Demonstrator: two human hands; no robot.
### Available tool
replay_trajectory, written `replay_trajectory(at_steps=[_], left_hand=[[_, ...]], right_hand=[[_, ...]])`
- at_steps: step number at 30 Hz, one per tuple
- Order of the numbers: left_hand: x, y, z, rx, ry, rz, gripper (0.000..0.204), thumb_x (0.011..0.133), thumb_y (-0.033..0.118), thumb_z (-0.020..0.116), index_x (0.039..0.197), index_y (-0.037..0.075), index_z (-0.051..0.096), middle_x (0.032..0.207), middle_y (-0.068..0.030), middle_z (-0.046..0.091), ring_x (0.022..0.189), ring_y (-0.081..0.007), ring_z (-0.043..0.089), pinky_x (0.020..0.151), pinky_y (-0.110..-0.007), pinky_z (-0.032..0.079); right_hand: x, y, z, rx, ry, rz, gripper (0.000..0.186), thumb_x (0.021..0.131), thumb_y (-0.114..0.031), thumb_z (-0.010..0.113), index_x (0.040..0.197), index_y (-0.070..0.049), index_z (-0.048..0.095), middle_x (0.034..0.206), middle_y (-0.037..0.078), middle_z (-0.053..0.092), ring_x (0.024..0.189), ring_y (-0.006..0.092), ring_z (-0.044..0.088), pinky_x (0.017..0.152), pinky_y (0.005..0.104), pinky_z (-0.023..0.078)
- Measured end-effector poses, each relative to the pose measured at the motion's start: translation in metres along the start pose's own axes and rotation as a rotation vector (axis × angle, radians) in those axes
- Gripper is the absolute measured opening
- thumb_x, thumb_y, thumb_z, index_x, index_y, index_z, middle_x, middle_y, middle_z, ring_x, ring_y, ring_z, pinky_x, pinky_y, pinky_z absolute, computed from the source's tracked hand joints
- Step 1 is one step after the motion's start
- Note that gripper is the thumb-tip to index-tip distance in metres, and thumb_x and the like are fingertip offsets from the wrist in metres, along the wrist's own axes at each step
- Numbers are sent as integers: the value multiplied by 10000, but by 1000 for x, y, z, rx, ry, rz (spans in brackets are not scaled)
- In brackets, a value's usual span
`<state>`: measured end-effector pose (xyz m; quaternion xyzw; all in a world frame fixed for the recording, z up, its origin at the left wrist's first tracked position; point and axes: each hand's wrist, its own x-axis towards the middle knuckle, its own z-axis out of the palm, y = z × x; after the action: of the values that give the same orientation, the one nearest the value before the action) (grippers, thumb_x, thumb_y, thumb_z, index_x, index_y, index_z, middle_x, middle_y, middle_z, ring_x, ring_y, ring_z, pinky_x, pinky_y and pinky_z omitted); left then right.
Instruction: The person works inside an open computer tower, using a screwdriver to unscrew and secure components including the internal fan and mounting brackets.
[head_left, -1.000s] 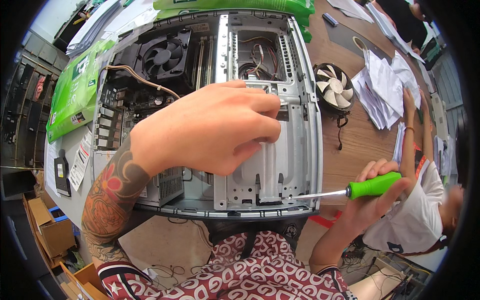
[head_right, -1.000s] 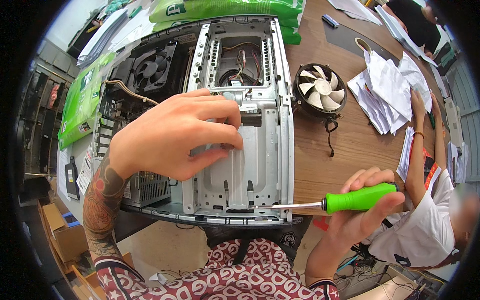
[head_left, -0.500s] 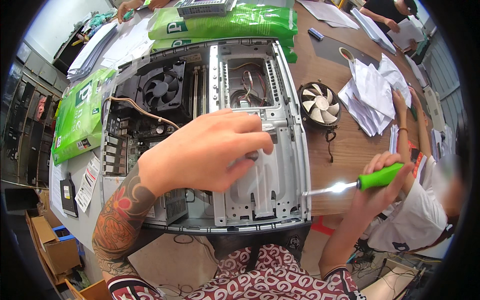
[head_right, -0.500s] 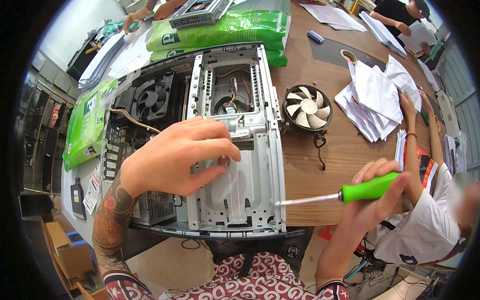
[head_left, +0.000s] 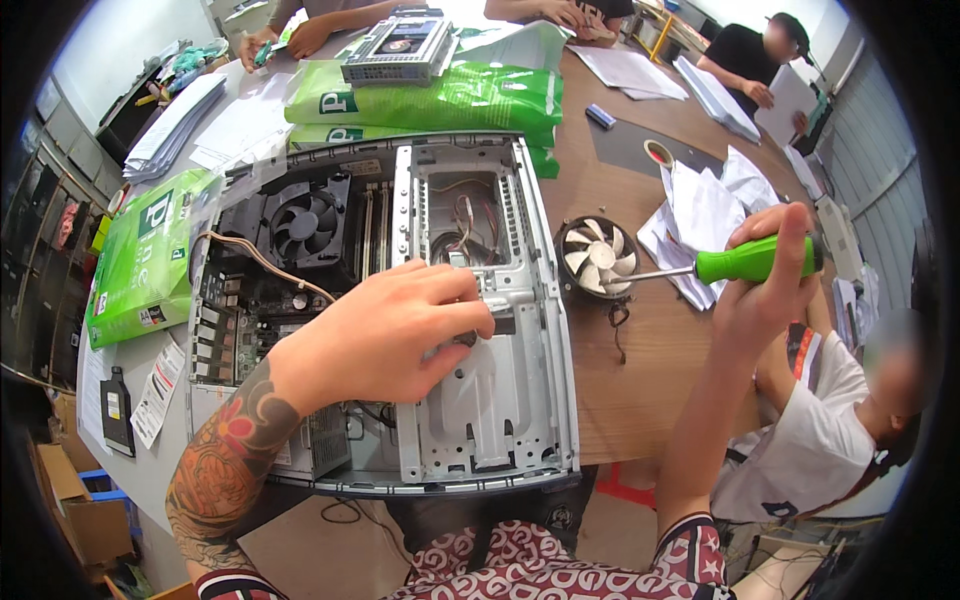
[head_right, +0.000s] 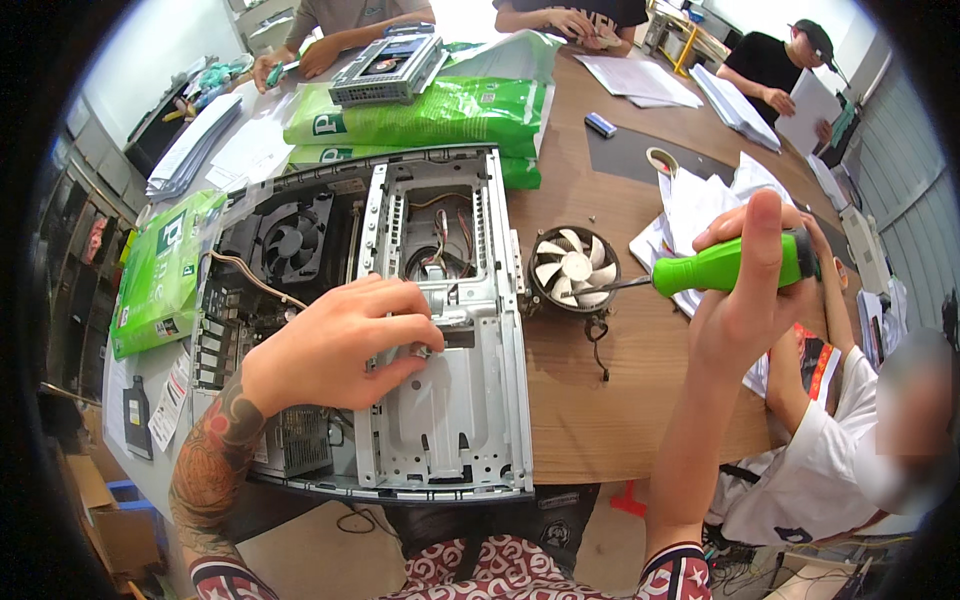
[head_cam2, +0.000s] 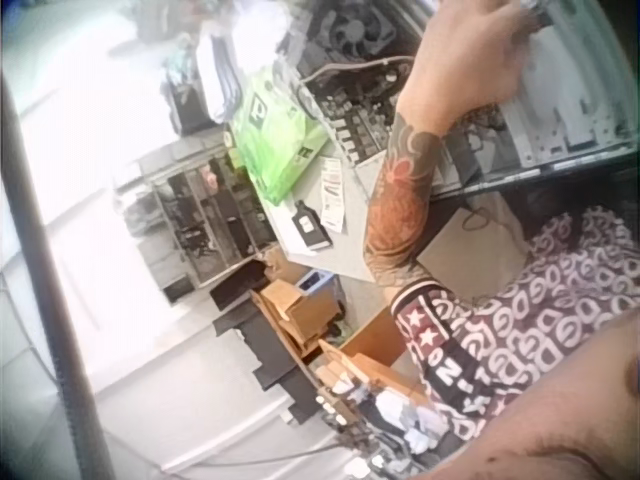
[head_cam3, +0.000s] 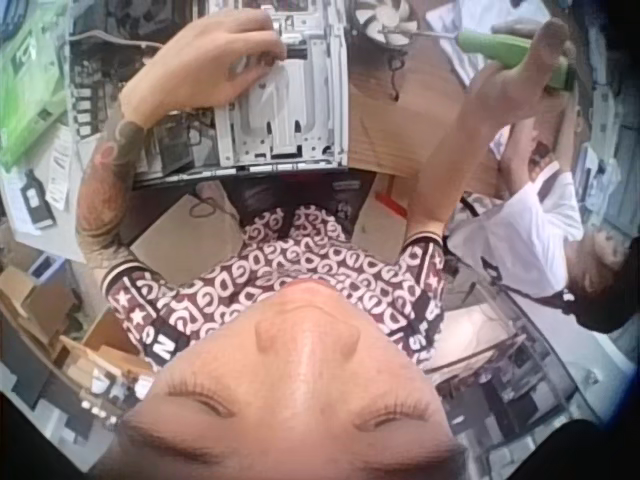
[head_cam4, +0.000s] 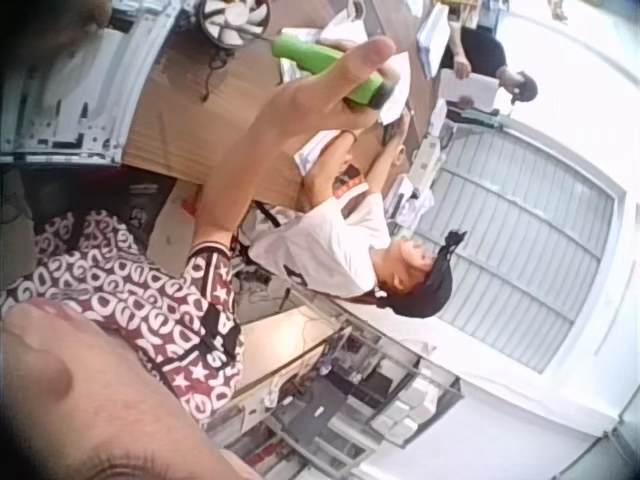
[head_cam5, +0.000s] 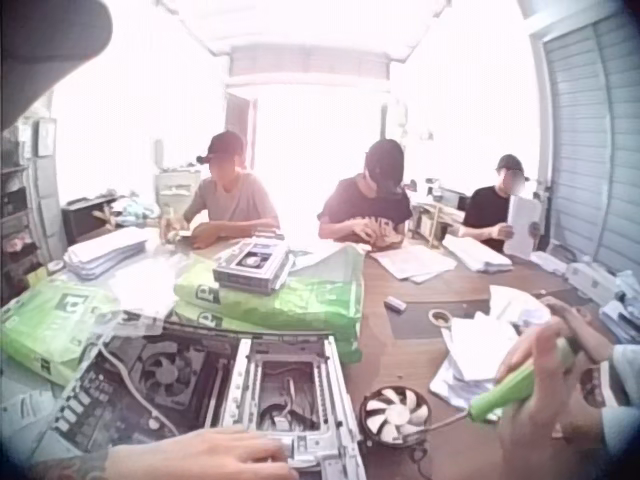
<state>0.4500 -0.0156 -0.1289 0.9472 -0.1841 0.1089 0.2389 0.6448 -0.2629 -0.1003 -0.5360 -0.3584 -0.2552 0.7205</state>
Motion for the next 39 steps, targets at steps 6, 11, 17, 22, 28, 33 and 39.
replay_trajectory(at_steps=[6, 11, 17, 22, 28, 33, 39], left_hand=[[1, -2, 1, -43, -61, 51, 207, 764, 18, 680, 957, 89, 649, 946, -65, 585, 915, -286, 607, 826, -397, 505], [0, 0, -2, -61, -96, 60, 227, 749, 8, 669, 960, 88, 650, 953, -63, 575, 938, -282, 598, 840, -397, 501], [-1, -1, 1, -76, -82, 54, 229, 758, 24, 684, 977, 87, 658, 944, -62, 574, 920, -279, 596, 839, -400, 494], [-1, 0, -2, -86, -59, 60, 215, 771, 34, 693, 976, 88, 660, 933, -62, 580, 906, -272, 599, 830, -392, 483], [0, 0, -2, -79, -91, 49, 208, 780, 38, 690, 979, 94, 660, 932, -58, 583, 903, -263, 602, 824, -388, 475], [-3, -3, -1, -56, -94, 55, 229, 766, 11, 666, 979, 94, 658, 937, -59, 581, 911, -270, 599, 821, -396, 481], [-2, 0, -1, -60, -75, 66, 240, 751, 3, 658, 975, 89, 655, 956, -60, 577, 912, -274, 593, 818, -399, 484]], right_hand=[[24, -29, 58, 10, -164, -48, 263, 929, -247, 738, 798, -38, 645, 671, 30, 612, 594, 81, 600, 541, 228, 435], [13, -32, 95, -220, -399, -58, 271, 922, -232, 747, 769, -44, 626, 622, -6, 581, 574, 45, 536, 536, 202, 369], [-4, 2, 114, -312, -518, -104, 352, 844, -259, 816, 712, -39, 575, 554, -15, 504, 492, 75, 431, 472, 236, 324], [0, 4, 108, -280, -505, -90, 306, 901, -218, 780, 744, -33, 592, 600, -37, 550, 538, 22, 508, 495, 190, 351], [3, 9, 110, -277, -480, 1, 343, 878, -250, 797, 721, -37, 578, 593, -21, 545, 555, 38, 488, 508, 207, 365], [1, 1, 109, -180, -450, 51, 389, 857, -245, 813, 659, -50, 540, 540, -41, 500, 507, 30, 420, 482, 214, 333], [-5, -3, 112, -48, -533, 133, 350, 860, -227, 810, 680, -48, 570, 549, -42, 528, 503, 27, 530, 457, 208, 359]])
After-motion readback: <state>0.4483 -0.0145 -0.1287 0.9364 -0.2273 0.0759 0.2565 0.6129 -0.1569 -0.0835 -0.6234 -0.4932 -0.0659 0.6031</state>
